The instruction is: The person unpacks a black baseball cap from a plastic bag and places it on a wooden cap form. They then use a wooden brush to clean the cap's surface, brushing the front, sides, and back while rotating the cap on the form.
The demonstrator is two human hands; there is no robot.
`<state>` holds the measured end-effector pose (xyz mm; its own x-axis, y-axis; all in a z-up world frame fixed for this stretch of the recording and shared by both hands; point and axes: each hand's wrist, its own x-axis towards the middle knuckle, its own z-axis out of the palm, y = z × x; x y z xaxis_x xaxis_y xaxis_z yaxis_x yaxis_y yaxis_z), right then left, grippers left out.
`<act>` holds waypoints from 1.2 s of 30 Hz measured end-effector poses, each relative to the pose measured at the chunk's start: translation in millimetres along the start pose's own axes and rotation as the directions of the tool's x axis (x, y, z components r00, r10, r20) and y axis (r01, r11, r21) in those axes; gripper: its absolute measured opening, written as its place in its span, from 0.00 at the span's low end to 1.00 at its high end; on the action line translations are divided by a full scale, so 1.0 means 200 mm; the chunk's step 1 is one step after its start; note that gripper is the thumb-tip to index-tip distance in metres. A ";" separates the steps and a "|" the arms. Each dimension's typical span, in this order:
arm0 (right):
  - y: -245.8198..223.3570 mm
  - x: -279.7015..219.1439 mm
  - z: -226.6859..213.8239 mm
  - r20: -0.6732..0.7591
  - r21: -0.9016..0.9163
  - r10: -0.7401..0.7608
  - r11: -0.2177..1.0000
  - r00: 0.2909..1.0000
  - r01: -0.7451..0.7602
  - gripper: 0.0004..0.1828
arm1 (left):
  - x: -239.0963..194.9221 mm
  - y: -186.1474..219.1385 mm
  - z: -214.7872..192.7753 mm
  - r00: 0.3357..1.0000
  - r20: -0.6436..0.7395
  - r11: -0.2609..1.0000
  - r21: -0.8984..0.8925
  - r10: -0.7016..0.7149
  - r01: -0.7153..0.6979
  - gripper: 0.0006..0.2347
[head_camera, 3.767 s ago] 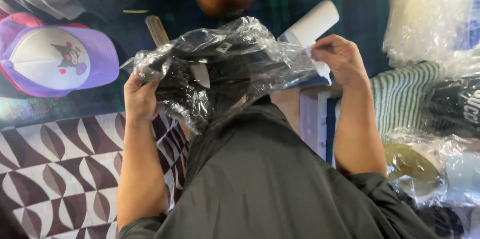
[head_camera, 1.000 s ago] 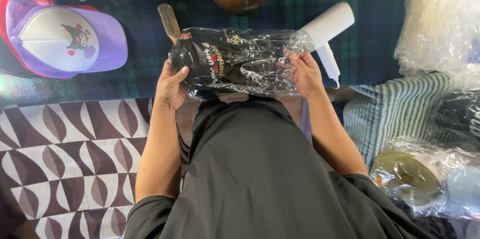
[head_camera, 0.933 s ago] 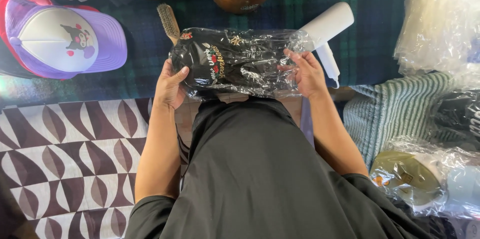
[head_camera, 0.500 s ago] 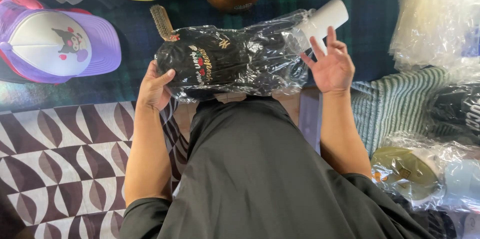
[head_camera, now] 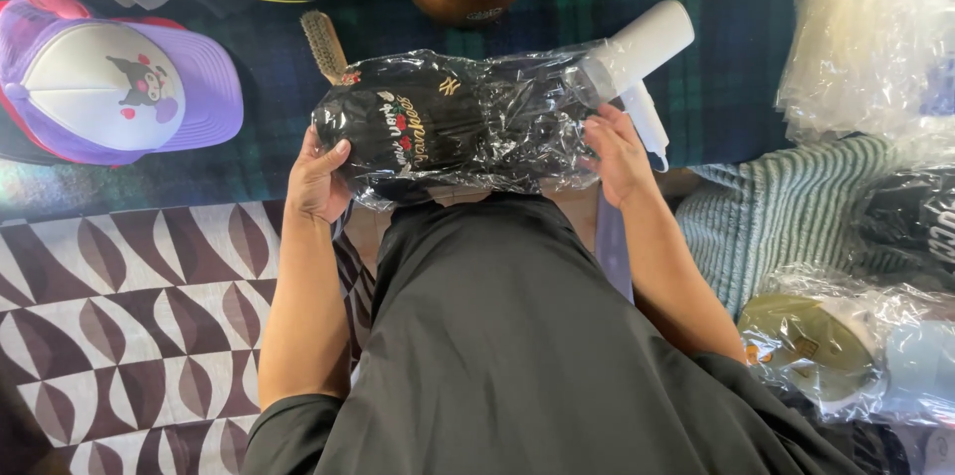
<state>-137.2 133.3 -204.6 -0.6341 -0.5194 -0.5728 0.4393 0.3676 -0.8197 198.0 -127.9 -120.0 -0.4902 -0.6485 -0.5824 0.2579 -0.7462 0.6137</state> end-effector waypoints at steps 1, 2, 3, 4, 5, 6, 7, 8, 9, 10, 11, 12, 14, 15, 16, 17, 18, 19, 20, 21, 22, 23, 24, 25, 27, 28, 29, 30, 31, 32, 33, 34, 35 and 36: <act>0.02 0.01 0.00 0.001 0.020 0.068 0.997 0.998 -0.068 0.35 | 0.00 0.00 0.00 1.000 -0.009 1.000 -0.006 0.004 -0.004 0.12; 0.04 0.01 0.00 0.003 0.040 0.136 0.990 0.991 -0.136 0.40 | 0.01 -0.01 0.00 1.000 -0.019 1.000 -0.012 0.008 -0.008 0.12; 0.03 0.01 0.00 0.007 0.038 0.135 0.990 0.991 -0.135 0.40 | 0.01 -0.01 -0.01 1.000 -0.021 1.000 -0.013 0.012 -0.012 0.12; 0.01 0.00 0.01 0.033 0.133 0.165 0.977 0.986 -0.168 0.39 | 0.01 -0.01 -0.01 0.999 -0.034 1.000 -0.010 0.018 -0.019 0.12; 0.00 -0.02 0.01 0.055 0.227 0.197 0.952 0.979 -0.204 0.38 | 0.01 -0.02 -0.02 0.999 -0.045 1.000 -0.007 0.018 -0.018 0.12; 0.02 -0.01 -0.05 0.053 0.226 0.200 0.952 0.978 -0.207 0.38 | 0.01 -0.02 -0.03 0.999 -0.046 1.000 -0.008 0.014 -0.015 0.12; 0.02 0.01 -0.09 0.380 0.395 0.165 0.861 0.910 -0.321 0.31 | 0.02 -0.01 -0.05 0.999 -0.038 1.000 -0.007 0.024 -0.024 0.12; 0.03 0.03 -0.14 0.653 0.495 0.047 0.729 0.756 -0.473 0.28 | 0.03 0.00 -0.06 0.999 -0.029 0.999 -0.006 0.034 -0.034 0.12; -0.09 -0.04 -0.07 0.658 0.493 0.042 0.731 0.752 -0.472 0.28 | 0.03 0.00 -0.06 0.999 -0.028 0.999 -0.005 0.042 -0.042 0.12; -0.21 -0.11 -0.01 0.711 0.377 0.039 0.822 0.702 -0.427 0.26 | 0.03 0.00 -0.06 0.999 -0.017 1.000 -0.008 0.027 -0.027 0.12; -0.32 -0.21 0.04 0.755 0.260 0.050 0.893 0.654 -0.368 0.25 | 0.01 -0.01 -0.06 1.000 -0.008 1.000 -0.009 0.002 -0.002 0.13; -0.27 -0.14 0.02 0.754 0.262 0.051 0.891 0.655 -0.370 0.25 | 0.03 -0.01 -0.09 1.000 -0.009 1.000 -0.007 -0.001 0.001 0.13; -0.19 -0.03 -0.03 0.833 0.472 -0.256 0.791 0.491 -0.388 0.26 | 0.08 -0.03 -0.13 0.999 0.040 1.000 -0.009 -0.003 0.003 0.13; -0.14 0.01 -0.05 0.838 0.470 -0.262 0.793 0.479 -0.389 0.26 | 0.07 -0.03 -0.12 0.999 0.037 1.000 -0.008 0.011 -0.011 0.13; -0.10 0.04 -0.06 0.795 0.482 -0.198 0.780 0.573 -0.399 0.26 | 0.05 -0.03 -0.11 0.999 0.037 0.999 -0.050 0.024 -0.022 0.14; -0.05 0.05 -0.10 0.732 0.501 -0.125 0.765 0.670 -0.404 0.27 | 0.04 -0.05 -0.10 0.999 0.043 0.996 -0.091 0.022 -0.018 0.14; -0.09 0.01 0.02 0.730 0.503 -0.128 0.765 0.671 -0.402 0.27 | 0.04 -0.04 -0.12 0.999 0.046 0.996 -0.090 0.021 -0.017 0.14; -0.15 -0.04 0.10 0.733 0.407 -0.044 0.828 0.679 -0.385 0.27 | 0.04 -0.04 -0.12 0.999 0.035 0.995 -0.098 0.014 -0.011 0.15; -0.20 -0.09 0.19 0.725 0.304 0.040 0.877 0.688 -0.371 0.27 | 0.05 -0.05 -0.11 1.000 0.024 0.994 -0.107 0.007 -0.004 0.16; -0.20 -0.05 0.27 0.743 0.295 0.037 0.878 0.669 -0.377 0.27 | 0.04 -0.05 -0.09 1.000 0.008 0.994 -0.107 0.028 -0.027 0.16; -0.20 -0.01 0.34 0.707 0.223 0.037 0.936 0.707 -0.271 0.31 | 0.04 -0.05 -0.07 0.998 0.045 0.993 -0.110 0.042 -0.037 0.16; -0.17 -0.04 0.37 0.642 0.150 0.036 0.974 0.766 -0.172 0.40 | 0.02 -0.09 -0.04 0.995 0.094 0.994 -0.109 0.020 -0.010 0.16; -0.11 -0.03 0.43 0.635 0.153 0.045 0.971 0.771 -0.183 0.40 | -0.02 -0.08 -0.04 0.996 0.091 0.995 -0.105 0.004 0.005 0.16; -0.08 0.01 0.47 0.545 0.097 -0.025 0.995 0.838 -0.033 0.37 | -0.01 -0.08 0.00 0.995 0.099 0.997 -0.079 0.014 -0.006 0.16; -0.07 0.07 0.49 0.465 0.022 -0.117 0.993 0.878 0.120 0.35 | 0.01 -0.08 0.00 0.993 0.108 0.998 -0.057 0.042 -0.036 0.15; -0.08 0.08 0.47 0.448 0.012 -0.102 0.994 0.888 0.108 0.34 | 0.04 -0.09 -0.04 0.993 0.096 0.998 -0.022 0.065 -0.063 0.15; -0.06 0.06 0.45 0.432 -0.001 -0.068 0.997 0.899 0.076 0.33 | 0.02 -0.12 -0.10 0.995 0.069 0.997 0.015 0.076 -0.078 0.15; 0.00 0.14 0.39 0.444 -0.004 -0.060 0.998 0.894 0.069 0.33 | 0.00 -0.08 -0.15 0.995 0.054 0.997 0.013 0.081 -0.082 0.15; 0.06 0.21 0.32 0.459 0.000 -0.083 0.996 0.885 0.093 0.36 | -0.01 -0.05 -0.19 0.992 0.003 0.991 0.040 0.128 -0.128 0.14; 0.11 0.29 0.24 0.473 0.005 -0.106 0.993 0.874 0.117 0.40 | -0.02 -0.02 -0.23 0.983 -0.047 0.983 0.069 0.176 -0.173 0.15; 0.04 0.23 0.18 0.469 0.005 -0.112 0.992 0.876 0.124 0.40 | -0.07 0.05 -0.28 0.984 -0.039 0.983 0.066 0.177 -0.174 0.15; -0.03 0.17 0.12 0.429 0.030 -0.095 0.995 0.898 0.091 0.31 | -0.12 0.12 -0.32 0.975 -0.083 0.978 0.057 0.207 -0.202 0.14; -0.10 0.10 0.07 0.391 0.057 -0.073 0.997 0.917 0.055 0.23 | -0.18 0.19 -0.37 0.963 -0.131 0.972 0.050 0.235 -0.230 0.13; -0.15 0.10 0.04 0.389 0.057 -0.075 0.997 0.918 0.058 0.23 | -0.19 0.25 -0.47 0.964 -0.128 0.972 0.049 0.235 -0.230 0.13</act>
<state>-158.6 105.1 -191.1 -0.3681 -0.8045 -0.4660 0.4372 0.2926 -0.8504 308.1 -154.4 -117.3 -0.3054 -0.8194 -0.4852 0.3230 -0.5684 0.7567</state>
